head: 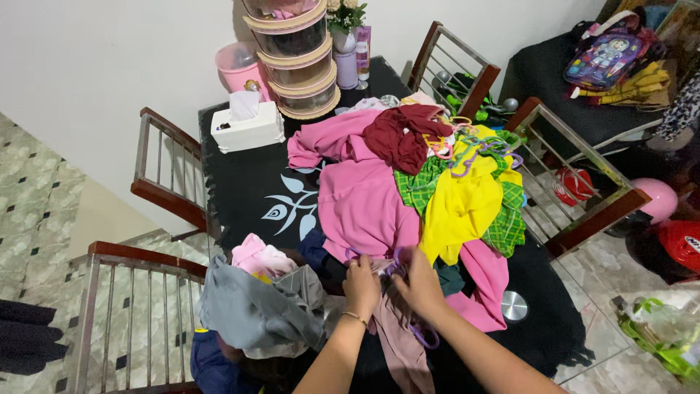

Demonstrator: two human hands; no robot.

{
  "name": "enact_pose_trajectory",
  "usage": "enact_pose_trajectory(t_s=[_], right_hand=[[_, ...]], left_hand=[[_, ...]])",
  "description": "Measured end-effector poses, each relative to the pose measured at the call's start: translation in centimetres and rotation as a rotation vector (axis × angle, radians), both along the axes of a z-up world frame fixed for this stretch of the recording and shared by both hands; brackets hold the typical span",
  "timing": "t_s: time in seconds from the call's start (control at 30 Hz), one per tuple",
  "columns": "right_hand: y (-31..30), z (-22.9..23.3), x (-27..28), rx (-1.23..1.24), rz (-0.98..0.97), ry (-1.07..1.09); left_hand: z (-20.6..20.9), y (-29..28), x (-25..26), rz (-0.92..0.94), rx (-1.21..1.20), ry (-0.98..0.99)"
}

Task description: The person unhooks clothes from several plastic hangers on a table by hand.

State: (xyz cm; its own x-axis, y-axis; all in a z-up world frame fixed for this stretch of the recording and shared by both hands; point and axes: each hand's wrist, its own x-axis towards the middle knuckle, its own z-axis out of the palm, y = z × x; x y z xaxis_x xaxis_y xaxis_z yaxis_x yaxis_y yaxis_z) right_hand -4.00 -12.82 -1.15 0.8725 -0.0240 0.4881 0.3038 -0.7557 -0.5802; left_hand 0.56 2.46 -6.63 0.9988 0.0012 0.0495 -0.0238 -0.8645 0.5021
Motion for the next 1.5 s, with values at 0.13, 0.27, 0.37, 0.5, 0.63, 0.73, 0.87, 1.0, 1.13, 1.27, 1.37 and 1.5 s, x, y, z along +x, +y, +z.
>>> enact_pose_trajectory(t_s=[0.13,0.27,0.37,0.5,0.63,0.73,0.87,1.0,1.13,1.27,1.37,1.5], right_hand=[[-0.7,-0.1,1.7,0.343,-0.025,0.326],[-2.8,2.7,1.9,0.155,0.057,0.412],[-4.8,6.3,0.4,-0.034,0.085,0.48],[-8.1,9.6,-0.9,0.14,0.193,0.313],[-10.7,9.8,-0.9,0.511,0.3,0.283],[-10.7,9.5,-0.6,0.996,0.355,0.279],[-10.9,10.5,-0.5,1.719,0.501,0.174],[-15.1,11.8,-0.5,1.421,0.376,0.027],[-20.2,9.9,-0.5,0.801,0.039,0.301],[-21.7,3.2,0.3,0.21,0.039,0.476],[-21.1,0.5,0.1,0.144,0.028,0.615],[-16.6,2.1,-1.5,-0.455,-0.345,0.885]], left_hand=[[-5.1,0.4,1.6,-0.125,-0.313,-0.165],[-2.8,1.1,2.6,-0.071,-0.649,-0.14],[2.4,4.3,3.1,-0.128,-0.587,-0.396],[7.7,8.1,3.9,-0.1,-0.488,-0.582],[7.8,8.2,4.4,-0.275,-0.826,-0.063],[7.2,6.0,3.7,-0.351,-0.909,0.149],[9.6,4.6,0.3,-0.4,-0.594,0.163],[18.5,9.9,-2.7,-0.264,-0.444,-0.057],[27.4,18.2,-7.3,0.22,-0.448,-0.375],[29.2,22.5,-9.7,0.589,-0.452,-0.532],[27.2,24.6,-8.3,0.728,-0.224,-0.538],[23.8,22.9,-4.8,0.635,0.266,-0.296]])
